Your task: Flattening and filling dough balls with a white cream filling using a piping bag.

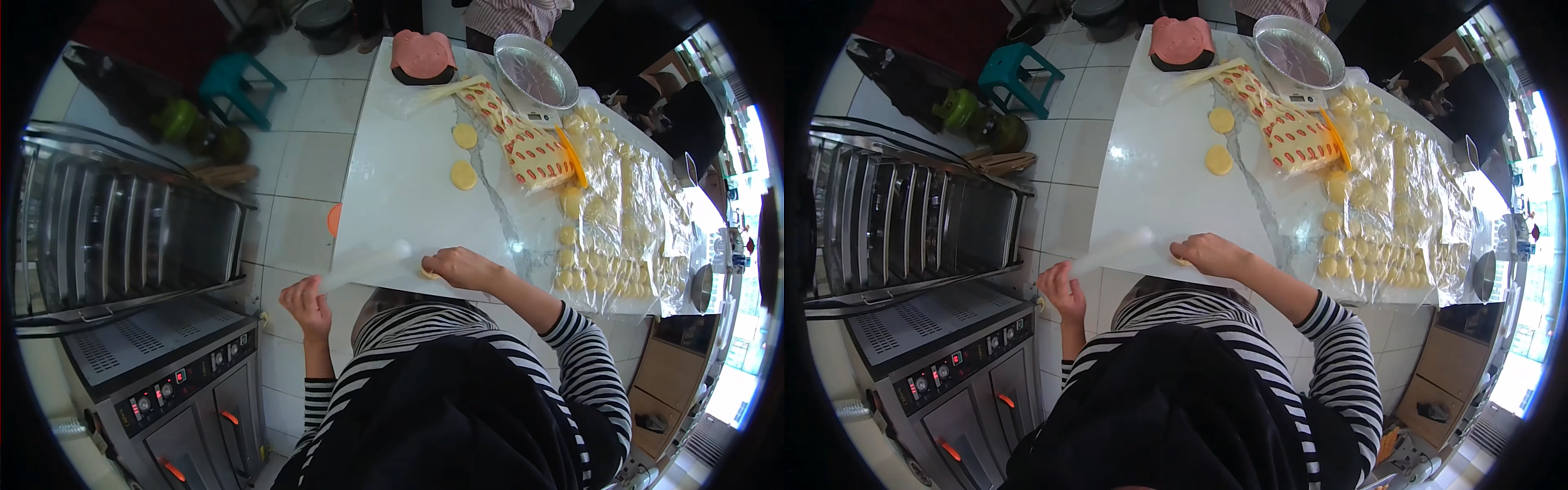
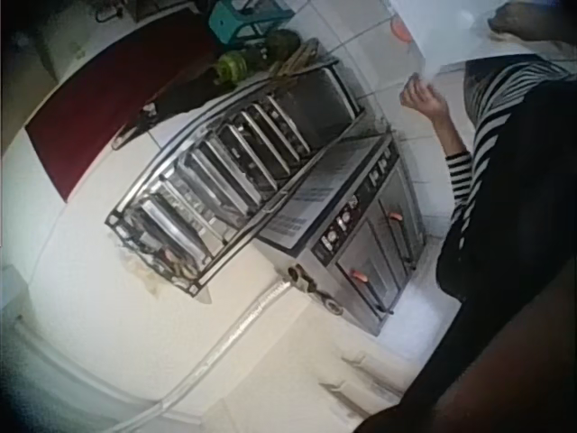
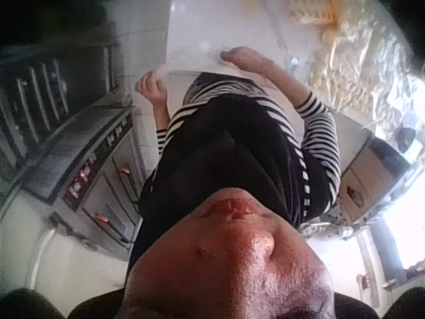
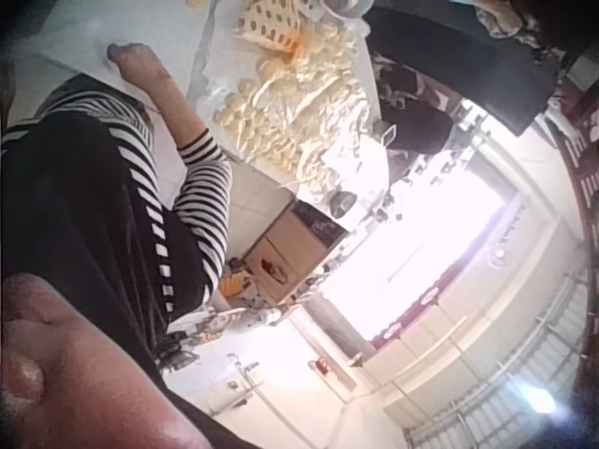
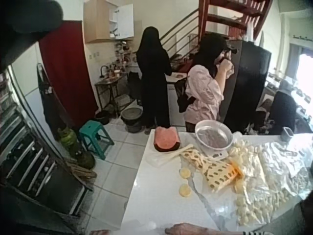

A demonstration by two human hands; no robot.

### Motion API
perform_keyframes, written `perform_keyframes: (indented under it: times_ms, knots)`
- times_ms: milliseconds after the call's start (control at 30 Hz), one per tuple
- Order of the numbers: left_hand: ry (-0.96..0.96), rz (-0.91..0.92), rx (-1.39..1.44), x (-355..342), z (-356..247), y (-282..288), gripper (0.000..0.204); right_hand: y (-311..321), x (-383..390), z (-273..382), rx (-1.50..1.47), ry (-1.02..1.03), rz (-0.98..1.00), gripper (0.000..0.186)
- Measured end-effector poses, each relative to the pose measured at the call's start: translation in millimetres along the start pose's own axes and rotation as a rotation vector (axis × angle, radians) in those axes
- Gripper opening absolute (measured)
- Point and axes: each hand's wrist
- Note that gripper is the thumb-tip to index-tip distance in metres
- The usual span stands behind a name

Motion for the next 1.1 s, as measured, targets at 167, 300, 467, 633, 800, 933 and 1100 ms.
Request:
perform_keyframes:
  times_ms: [167, 300, 467, 633, 800, 933, 1100]
  knots:
    - [0.155, -0.172, -0.160, -6, 21, 10, 0.031, 45, -21, 3, -0.314, -0.136, 0.082, 0.020]
    - [0.251, -0.202, -0.193, -8, 35, 15, 0.032, 91, -49, -20, -0.607, -0.336, 0.038, 0.031]
    - [0.337, -0.224, -0.165, -16, 48, 3, 0.032, 100, -96, -60, -0.412, -0.425, -0.655, 0.035]
    - [0.359, -0.235, -0.092, -28, 57, -17, 0.030, 40, -108, -104, 0.271, -0.238, -0.699, 0.059]
    - [0.413, -0.210, -0.041, -27, 69, -31, 0.033, 50, -109, -83, 0.351, -0.283, -0.765, 0.068]
    - [0.407, -0.214, 0.056, -46, 75, -54, 0.029, 34, -111, -93, 0.292, -0.382, -0.707, 0.067]
    - [0.347, -0.224, 0.162, -85, 46, -96, 0.029, 52, -118, -98, 0.315, -0.436, -0.673, 0.066]
Point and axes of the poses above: each hand's wrist, its own x-axis away from the middle knuckle, its own y-axis out of the back of the hand, z = x × y, and after that the axes turned 14 degrees about -z, right-handed
